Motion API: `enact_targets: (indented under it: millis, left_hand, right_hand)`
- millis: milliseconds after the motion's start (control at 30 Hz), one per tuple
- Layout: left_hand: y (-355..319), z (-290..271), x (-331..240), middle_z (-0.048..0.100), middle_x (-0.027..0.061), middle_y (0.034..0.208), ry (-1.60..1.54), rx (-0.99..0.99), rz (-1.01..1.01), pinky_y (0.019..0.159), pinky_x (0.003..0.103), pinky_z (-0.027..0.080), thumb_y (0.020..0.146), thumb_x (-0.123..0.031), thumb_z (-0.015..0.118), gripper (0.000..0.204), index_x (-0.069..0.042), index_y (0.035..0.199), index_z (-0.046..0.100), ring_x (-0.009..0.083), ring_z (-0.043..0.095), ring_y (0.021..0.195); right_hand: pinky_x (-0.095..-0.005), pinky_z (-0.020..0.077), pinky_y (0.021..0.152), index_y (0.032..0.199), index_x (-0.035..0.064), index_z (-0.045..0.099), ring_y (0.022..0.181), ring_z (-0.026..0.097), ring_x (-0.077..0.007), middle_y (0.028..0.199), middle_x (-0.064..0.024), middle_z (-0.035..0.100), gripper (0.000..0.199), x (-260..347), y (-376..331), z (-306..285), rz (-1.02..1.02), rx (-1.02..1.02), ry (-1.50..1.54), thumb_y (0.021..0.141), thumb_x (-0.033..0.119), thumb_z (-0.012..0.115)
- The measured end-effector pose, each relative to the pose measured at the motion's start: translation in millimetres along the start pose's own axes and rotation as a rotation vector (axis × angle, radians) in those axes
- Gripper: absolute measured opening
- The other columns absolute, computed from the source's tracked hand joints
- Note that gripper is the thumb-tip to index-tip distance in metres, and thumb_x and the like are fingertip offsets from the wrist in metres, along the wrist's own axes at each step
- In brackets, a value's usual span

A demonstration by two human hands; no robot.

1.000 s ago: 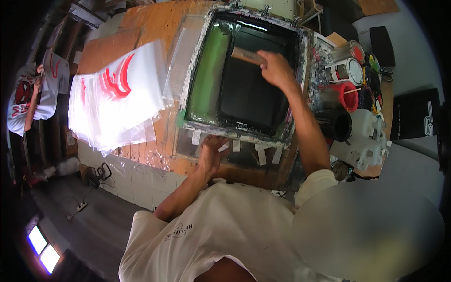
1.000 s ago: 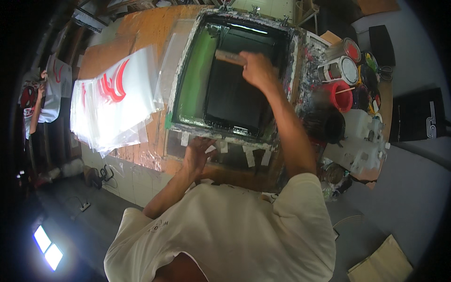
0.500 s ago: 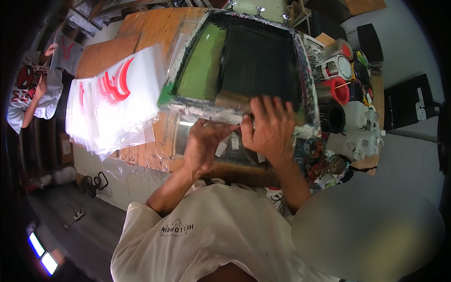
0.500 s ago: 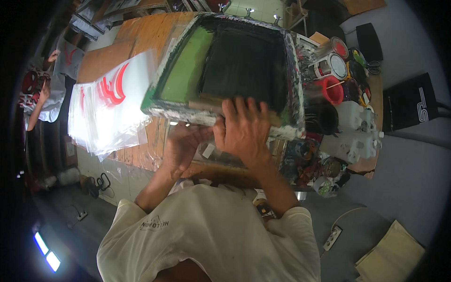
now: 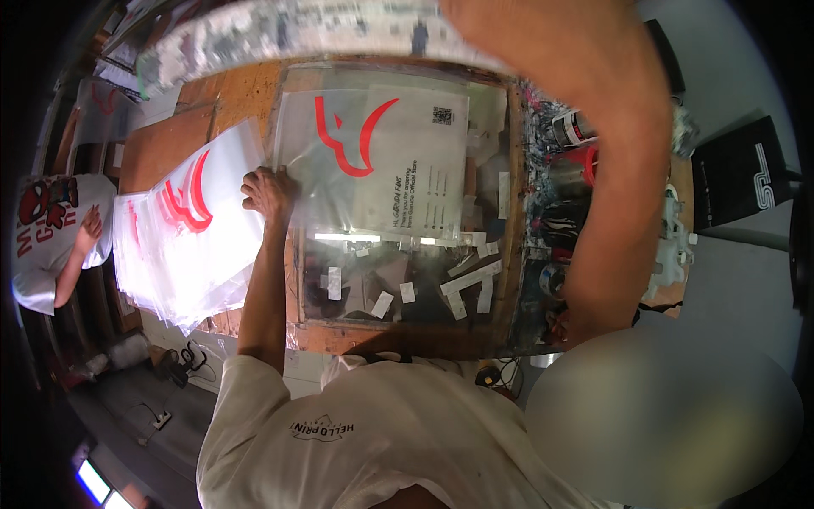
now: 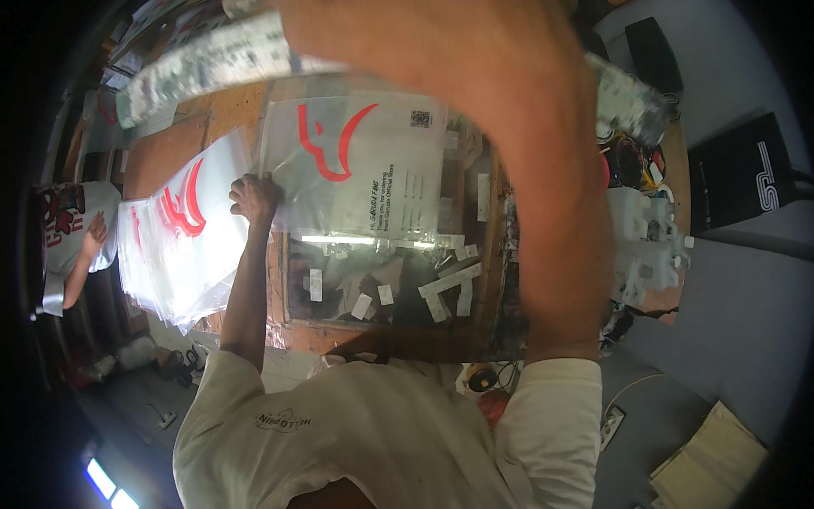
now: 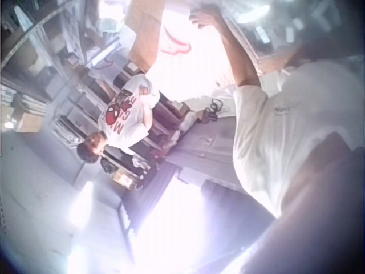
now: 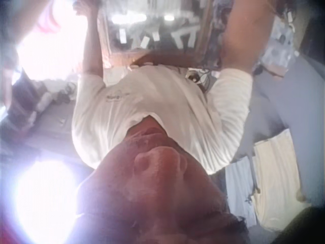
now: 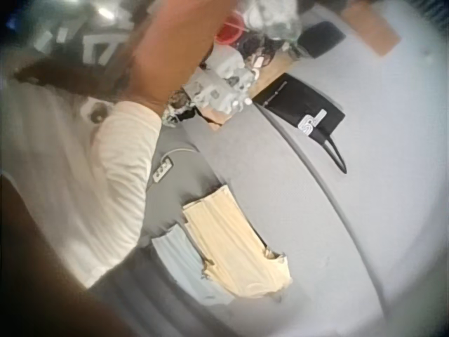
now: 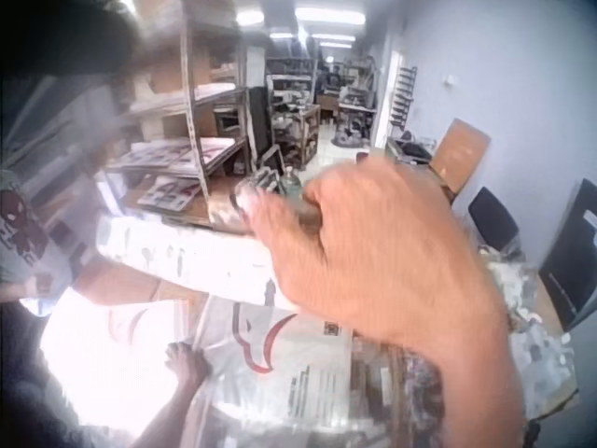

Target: The person performs screen printing on plastic bags by placing a bag on the printing bed, lowering the screen, and using a squeegee to apply red ink across the mesh. They then lift the screen, remove the printed bag, and place it on a stack before repeating the process for multiple bags.

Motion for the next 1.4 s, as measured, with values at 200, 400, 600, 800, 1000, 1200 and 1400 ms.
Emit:
enact_targets:
  millis: [200,400,600,800,1000,1200,1400]
  left_hand:
    - [34.2,-39.6,-12.6,0.068,0.0225,0.076,-0.96,0.447,-0.06,0.063,0.039,0.053,0.097,-0.025,0.057,0.034,0.008,0.093,0.063,0.0259,0.069,0.066]
    - [108.7,34.9,169.6,0.068,0.0184,0.084,-0.44,0.17,0.002,0.067,0.042,0.057,0.094,-0.034,0.062,0.032,-0.002,0.093,0.067,0.0299,0.07,0.073]
    - [113.4,-69.3,225.0,0.056,0.0218,0.123,-0.097,-0.44,-0.155,0.089,0.044,0.049,0.087,-0.023,0.067,0.041,-0.006,0.122,0.057,0.0406,0.058,0.107]
    - [-25.7,-55.1,168.2,0.064,0.0212,0.117,-0.789,-0.221,0.024,0.097,0.042,0.046,0.087,-0.005,0.064,0.029,0.0,0.115,0.061,0.0392,0.06,0.108]
    - [-164.3,-32.2,85.4,0.037,0.0219,0.151,-0.423,0.115,0.296,0.114,0.057,0.022,0.097,-0.027,0.052,0.053,0.005,0.138,0.045,0.0371,0.028,0.143]
    - [-128.9,-61.2,77.6,0.056,0.0159,0.125,-0.543,0.161,0.127,0.092,0.054,0.037,0.087,-0.025,0.066,0.028,-0.006,0.108,0.062,0.036,0.05,0.116]
    - [-82.1,-37.6,93.1,0.055,0.0163,0.134,-0.936,0.308,0.056,0.103,0.057,0.031,0.085,-0.025,0.068,0.015,-0.011,0.091,0.071,0.0364,0.042,0.13]
  right_hand:
    - [-0.0355,0.0291,0.04,0.047,0.0091,0.052,0.037,0.033,-0.0143,0.04,-0.0005,0.033,0.063,-27.9,32.3,0.4,0.059,-0.193,-0.11,0.101,0.042,0.044]
    - [-0.0362,0.0373,0.058,0.071,0.0029,0.062,0.062,0.047,-0.0202,0.064,-0.0077,0.048,0.057,-44.5,77.1,-4.4,0.071,-0.012,-0.095,0.097,0.051,0.048]
    - [-0.0322,0.0427,0.08,0.1,-0.0061,0.066,0.083,0.057,-0.0216,0.085,-0.0148,0.063,0.063,-51.0,58.0,-3.0,-0.006,-0.064,0.065,0.094,0.055,0.054]
    - [-0.0314,0.0425,0.091,0.118,-0.0082,0.063,0.1,0.061,-0.0235,0.111,-0.0196,0.067,0.07,-60.8,65.1,5.0,0.124,0.055,0.114,0.093,0.056,0.054]
    - [-0.0312,0.0403,0.096,0.12,-0.0064,0.063,0.108,0.06,-0.026,0.115,-0.0207,0.066,0.073,-64.4,52.1,4.9,0.117,-0.118,-0.067,0.093,0.06,0.05]
    - [-0.0369,0.0439,0.089,0.109,-0.0035,0.067,0.093,0.064,-0.0303,0.094,-0.0217,0.069,0.075,-28.5,34.1,8.0,0.086,-0.119,-0.037,0.091,0.066,0.044]
    - [-0.0325,0.044,0.089,0.114,-0.0035,0.066,0.097,0.064,-0.0254,0.101,-0.0188,0.069,0.074,-38.2,33.5,10.5,0.057,0.013,0.01,0.092,0.065,0.048]
Point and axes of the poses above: each hand's wrist, its own y-axis towards the middle knuckle, its own z-axis out of the palm, x = y × z, the point moved 3 cm from there along y, towards the middle knuckle
